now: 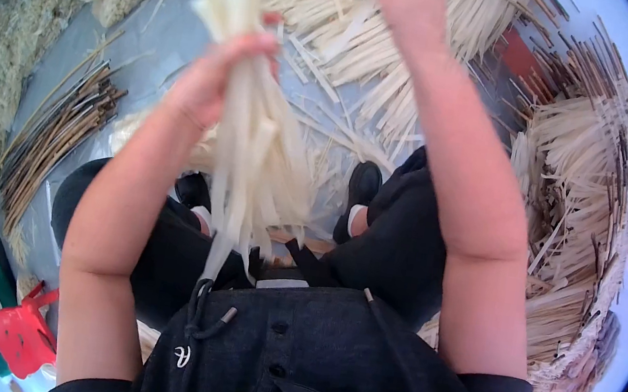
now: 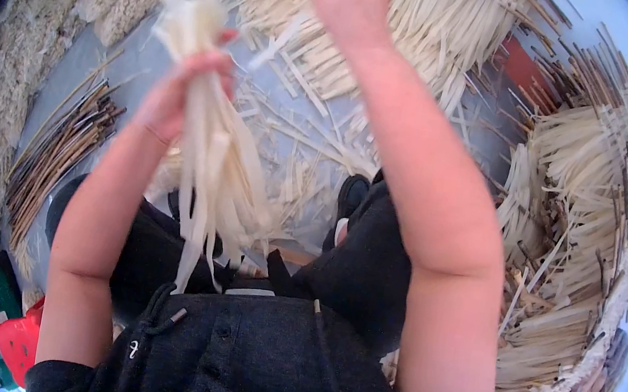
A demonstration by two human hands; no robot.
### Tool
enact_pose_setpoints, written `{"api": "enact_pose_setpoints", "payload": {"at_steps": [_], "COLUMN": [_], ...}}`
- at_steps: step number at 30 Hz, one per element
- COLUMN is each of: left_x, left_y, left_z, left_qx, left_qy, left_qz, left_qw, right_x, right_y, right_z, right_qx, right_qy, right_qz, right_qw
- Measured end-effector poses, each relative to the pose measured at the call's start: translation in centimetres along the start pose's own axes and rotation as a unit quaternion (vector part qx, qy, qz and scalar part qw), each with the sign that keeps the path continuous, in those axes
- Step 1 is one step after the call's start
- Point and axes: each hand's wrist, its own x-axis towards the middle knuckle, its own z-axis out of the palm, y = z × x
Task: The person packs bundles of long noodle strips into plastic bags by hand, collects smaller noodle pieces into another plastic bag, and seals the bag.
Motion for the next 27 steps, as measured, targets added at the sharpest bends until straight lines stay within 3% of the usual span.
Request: {"api": "enact_pose_setpoints", "payload": {"at_steps": [3,5,6,7,9,11,13,15,17,19,20,21,22,23,24,25,26,27], "left_x": [-1.2,-2.7,-3.4,-5.0,-6.6,-9.5,-11.4,-11.6,-11.9,-11.6,-11.6,-11.6,-11.7,-12.0,-12.5,-12.7,-12.2,-11.5], "left_y": [5.1,8.2,9.9,10.9,13.8,16.0,14.9,12.3,12.0,11.8,11.6,11.4,11.4,11.9,12.7,13.0,12.4,11.2], "left_z": [-3.2,-4.7,-7.1,-4.9,-8.5,-12.0,-11.1,-8.9,-9.0,-8.7,-9.1,-9.6,-10.1,-11.4,-13.5,-14.7,-14.3,-13.1], "left_qx": [0.161,0.184,0.171,0.165,0.135,0.124,0.13,0.156,0.138,0.15,0.156,0.156,0.154,0.156,0.16,0.162,0.162,0.184], "left_qy": [0.161,0.218,0.238,0.274,0.303,0.301,0.295,0.446,0.473,0.49,0.493,0.481,0.467,0.468,0.384,0.297,0.298,0.321], "left_qz": [0.156,0.258,0.267,0.284,0.336,0.35,0.356,0.397,0.375,0.338,0.332,0.312,0.292,0.29,0.257,0.221,0.221,0.215], "left_qw": [0.961,0.923,0.918,0.904,0.882,0.878,0.877,0.787,0.785,0.79,0.789,0.805,0.82,0.82,0.872,0.915,0.915,0.904], "right_x": [-0.5,-3.6,-5.7,-8.2,-12.6,-17.0,-20.1,-23.1,-28.4,-35.8,-37.5,-38.8,-40.7,-42.0,-41.2,-39.4,-37.6,-35.8], "right_y": [3.4,7.3,8.4,9.4,12.4,14.3,15.2,15.1,16.5,19.0,17.7,16.5,17.0,17.6,17.1,15.5,13.7,11.9], "right_z": [-2.3,-2.5,-2.0,-1.5,-0.5,0.6,3.0,6.6,9.2,11.3,12.5,13.2,13.3,13.3,13.1,12.6,12.2,11.4], "right_qx": [0.088,-0.137,-0.212,-0.286,-0.378,-0.383,-0.41,-0.458,-0.399,-0.257,-0.117,0.029,0.172,0.309,0.31,0.29,0.261,0.262], "right_qy": [-0.021,-0.124,-0.158,-0.192,-0.31,-0.391,-0.497,-0.622,-0.668,-0.669,-0.612,-0.506,-0.525,-0.527,-0.527,-0.663,-0.78,-0.781], "right_qz": [-0.006,0.061,0.096,0.129,0.101,0.032,0.059,0.083,0.085,0.137,0.382,0.597,0.626,0.638,0.637,0.542,0.432,0.431], "right_qw": [0.996,0.981,0.96,0.93,0.867,0.836,0.762,0.63,0.622,0.684,0.682,0.621,0.55,0.469,0.471,0.427,0.369,0.369]}}
